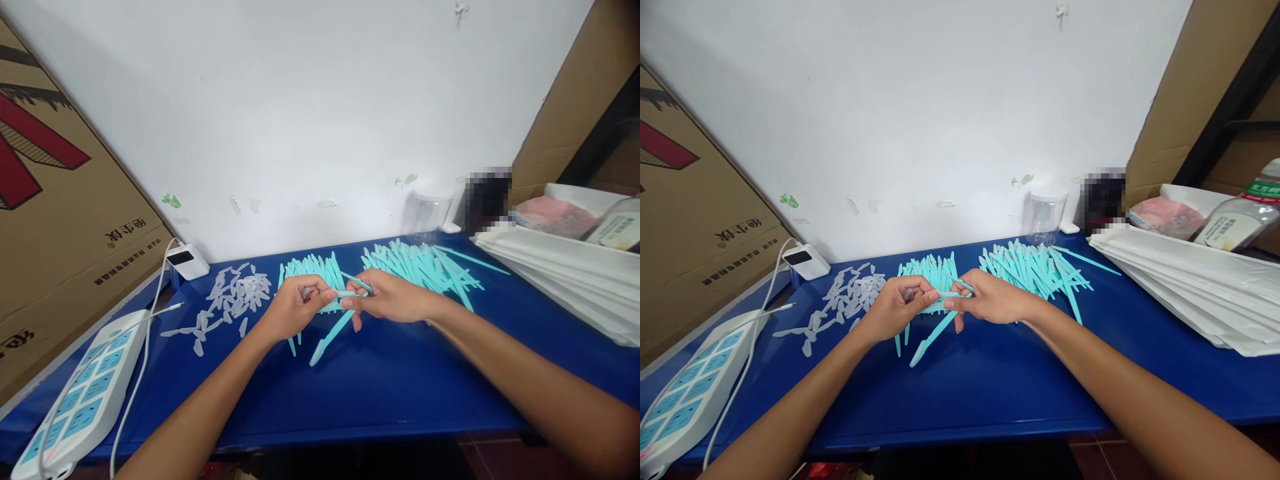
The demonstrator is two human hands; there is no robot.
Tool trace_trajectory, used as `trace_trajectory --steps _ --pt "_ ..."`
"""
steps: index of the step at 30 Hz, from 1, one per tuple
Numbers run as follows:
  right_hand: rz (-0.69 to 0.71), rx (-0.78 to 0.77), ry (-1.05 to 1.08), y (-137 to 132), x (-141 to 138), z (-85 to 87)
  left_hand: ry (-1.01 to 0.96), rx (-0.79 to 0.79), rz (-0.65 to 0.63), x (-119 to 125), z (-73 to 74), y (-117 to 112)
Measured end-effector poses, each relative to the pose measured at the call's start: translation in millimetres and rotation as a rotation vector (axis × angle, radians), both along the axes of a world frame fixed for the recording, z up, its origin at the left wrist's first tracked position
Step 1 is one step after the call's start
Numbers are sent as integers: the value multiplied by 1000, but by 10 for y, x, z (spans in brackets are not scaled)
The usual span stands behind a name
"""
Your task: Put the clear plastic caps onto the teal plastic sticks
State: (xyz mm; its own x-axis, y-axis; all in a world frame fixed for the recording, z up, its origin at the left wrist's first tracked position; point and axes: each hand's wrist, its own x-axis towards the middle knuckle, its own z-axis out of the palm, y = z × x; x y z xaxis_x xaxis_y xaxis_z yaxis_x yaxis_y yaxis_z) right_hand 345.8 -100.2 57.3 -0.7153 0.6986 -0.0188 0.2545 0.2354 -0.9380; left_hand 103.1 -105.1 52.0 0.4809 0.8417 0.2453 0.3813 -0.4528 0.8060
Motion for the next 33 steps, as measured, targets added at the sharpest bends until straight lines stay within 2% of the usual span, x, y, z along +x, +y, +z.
trace_trajectory --steps 5,12,19,23,28,33 --pt "-19 43 -15 11 11 -10 -22 7 16 30 7 -13" --pt "-124 120 -62 60 70 49 -13 76 122 -70 -20 141" --pt "-178 148 -58 1 51 134 32 76 74 -91 -13 129" --pt "-193 155 -45 29 41 95 50 60 95 -83 -39 144" --pt "-337 184 26 160 129 15 187 73 59 -166 50 190" --pt "-407 175 30 181 168 41 237 47 6 -211 96 188"
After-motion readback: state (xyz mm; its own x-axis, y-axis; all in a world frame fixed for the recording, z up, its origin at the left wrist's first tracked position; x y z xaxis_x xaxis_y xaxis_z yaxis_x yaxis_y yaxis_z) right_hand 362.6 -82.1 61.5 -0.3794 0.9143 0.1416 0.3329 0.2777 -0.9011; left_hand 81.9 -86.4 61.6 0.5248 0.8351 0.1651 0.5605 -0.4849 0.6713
